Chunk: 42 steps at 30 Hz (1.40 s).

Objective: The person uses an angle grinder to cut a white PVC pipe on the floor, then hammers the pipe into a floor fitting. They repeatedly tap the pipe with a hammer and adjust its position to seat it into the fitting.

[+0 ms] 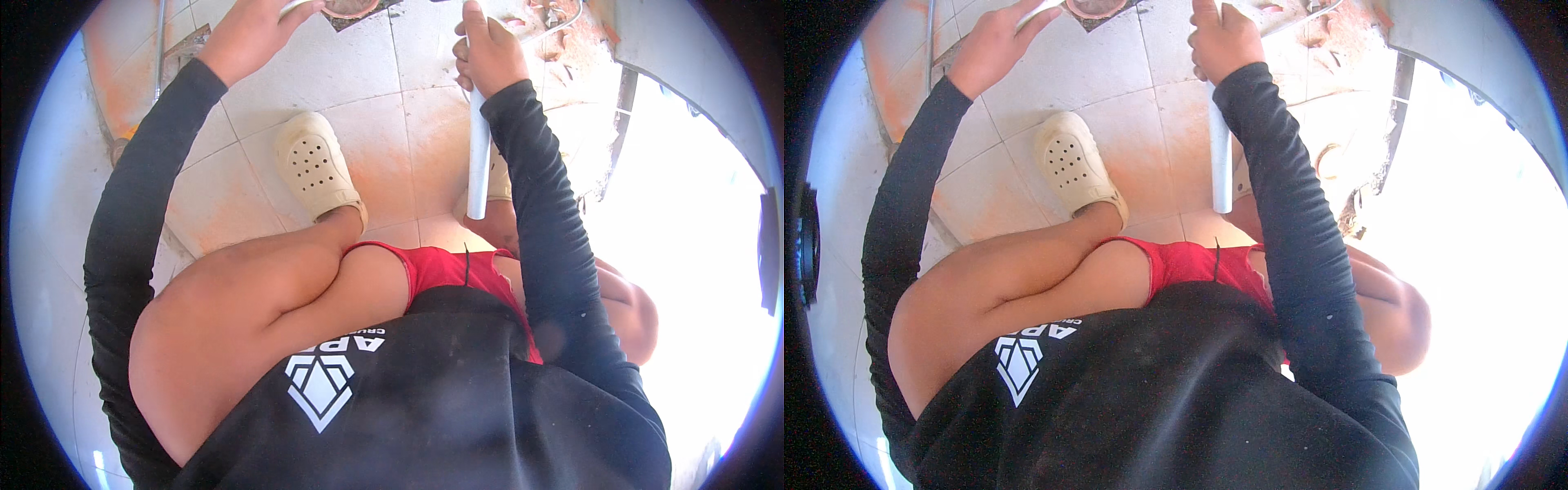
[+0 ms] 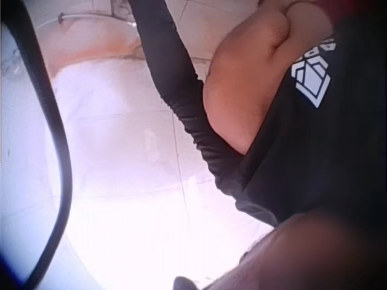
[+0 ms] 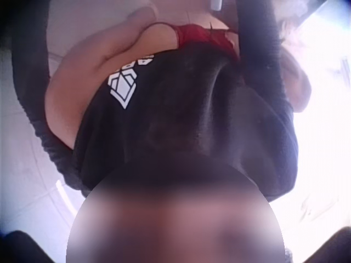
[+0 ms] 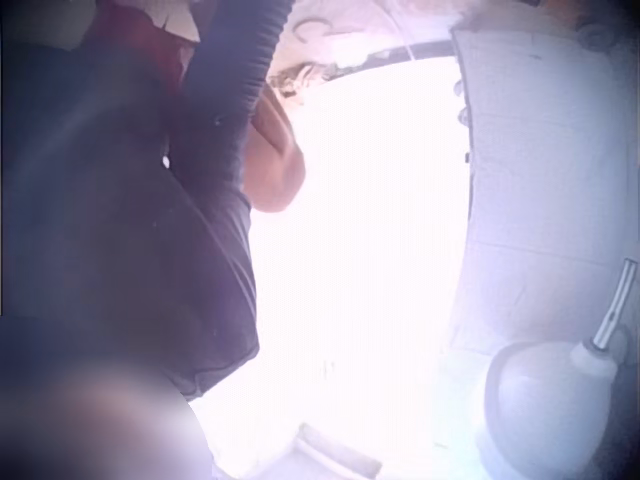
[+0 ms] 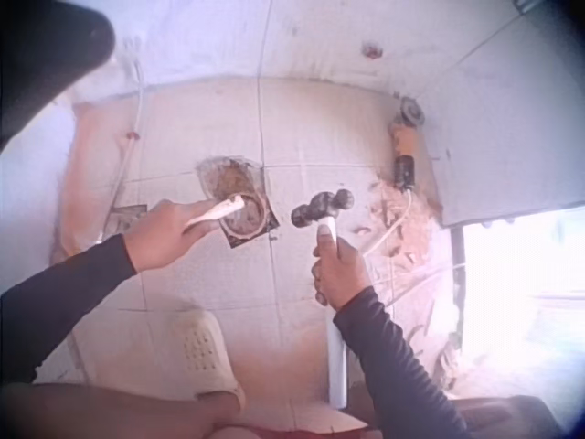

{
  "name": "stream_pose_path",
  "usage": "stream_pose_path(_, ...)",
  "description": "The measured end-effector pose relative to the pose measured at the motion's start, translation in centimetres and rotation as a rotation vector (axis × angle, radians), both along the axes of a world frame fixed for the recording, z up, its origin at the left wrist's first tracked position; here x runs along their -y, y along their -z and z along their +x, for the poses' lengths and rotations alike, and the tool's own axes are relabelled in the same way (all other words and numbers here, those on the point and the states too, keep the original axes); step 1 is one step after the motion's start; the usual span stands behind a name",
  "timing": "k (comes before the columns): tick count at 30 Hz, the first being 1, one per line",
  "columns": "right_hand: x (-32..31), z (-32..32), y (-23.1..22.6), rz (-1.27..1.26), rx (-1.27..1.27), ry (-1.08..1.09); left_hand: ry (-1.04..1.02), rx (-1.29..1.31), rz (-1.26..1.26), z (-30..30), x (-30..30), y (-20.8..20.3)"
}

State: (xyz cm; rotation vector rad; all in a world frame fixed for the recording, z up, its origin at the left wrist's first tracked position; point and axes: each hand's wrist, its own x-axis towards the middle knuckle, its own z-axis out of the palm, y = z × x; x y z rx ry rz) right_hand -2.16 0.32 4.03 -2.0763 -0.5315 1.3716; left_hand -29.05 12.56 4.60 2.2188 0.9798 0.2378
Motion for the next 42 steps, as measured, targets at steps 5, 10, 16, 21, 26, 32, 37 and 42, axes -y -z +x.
stream_pose_path(5,2.1,0.6,2.5,0.102,0.204,-0.132,-0.045,0.172,-0.076,3.0,-0.1,4.0)
stream_pose_path(10,5.4,0.7,5.1,0.03,0.473,-0.268,-0.104,0.102,-0.122,4.6,0.1,7.2)
stream_pose_path(16,6.8,0.2,6.1,0.072,0.437,-0.258,-0.127,0.285,-0.116,4.8,1.3,8.4)
stream_pose_path(21,3.6,0.3,3.5,0.202,0.539,-0.326,-0.048,0.222,-0.087,5.1,1.0,8.4)
stream_pose_path(26,0.4,-0.1,0.3,0.347,0.74,-0.43,0.049,0.277,0.153,5.7,0.2,7.9)
stream_pose_path(32,-2.3,-1.3,0.1,0.309,0.757,-0.606,0.025,0.178,0.004,5.7,-0.2,7.9)
stream_pose_path(37,-2.4,-1.5,-0.6,0.315,0.731,-0.494,0.069,0.063,0.004,5.6,-0.3,7.5)
stream_pose_path(42,-3.3,-1.7,-0.6,0.313,0.791,-0.601,0.098,0.085,-0.047,5.6,-0.3,7.4)
